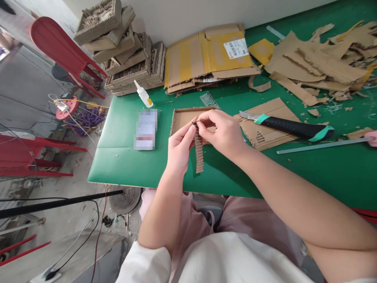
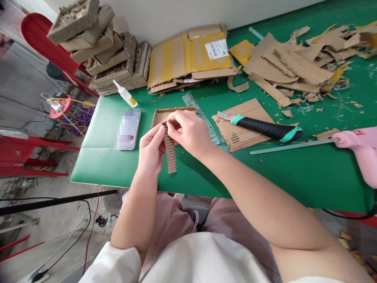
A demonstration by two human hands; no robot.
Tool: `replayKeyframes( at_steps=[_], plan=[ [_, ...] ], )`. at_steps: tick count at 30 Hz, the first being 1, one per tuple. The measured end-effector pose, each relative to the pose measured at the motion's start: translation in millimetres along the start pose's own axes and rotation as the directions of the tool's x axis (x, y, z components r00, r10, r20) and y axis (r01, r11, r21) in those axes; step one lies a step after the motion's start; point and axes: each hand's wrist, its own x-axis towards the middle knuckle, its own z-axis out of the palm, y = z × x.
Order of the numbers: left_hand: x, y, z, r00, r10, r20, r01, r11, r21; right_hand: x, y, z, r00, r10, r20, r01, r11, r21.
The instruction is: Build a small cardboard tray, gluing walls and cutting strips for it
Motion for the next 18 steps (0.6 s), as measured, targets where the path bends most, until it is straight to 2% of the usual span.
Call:
replayKeyframes(
  at_steps=[4, 6, 9, 13, 18],
  plan=[
    [-1.6, -0.3, -0.8, 0.991, 0.124, -0.047, -0.113, 0.976, 0.188, -0.2, -0.7, -0.9, 0.995, -0.096, -0.011, 0.095, 0.993, -0.066],
    [-3.0, 1.1, 0.4, 0.984, 0.166, -0.071, -0.136, 0.94, 0.312, -0.8, -0.9, -1.2, 0.993, -0.119, 0.006, 0.118, 0.986, -0.115],
    [-4.4, 3.5, 2.7, 0.976, 0.201, -0.087, -0.149, 0.901, 0.409, -1.8, -1.3, -1.0, 0.991, -0.131, 0.018, 0.132, 0.978, -0.162],
    [-4.6, 4.6, 3.8, 0.976, 0.197, -0.093, -0.137, 0.886, 0.444, -2.4, -2.6, 0.8, 0.994, -0.106, -0.007, 0.103, 0.98, -0.168],
    [-3.7, 3.7, 3.9, 0.982, 0.163, -0.097, -0.116, 0.92, 0.375, -2.2, -5.4, 2.1, 0.999, 0.019, -0.035, -0.019, 1.0, 0.008]
  ],
)
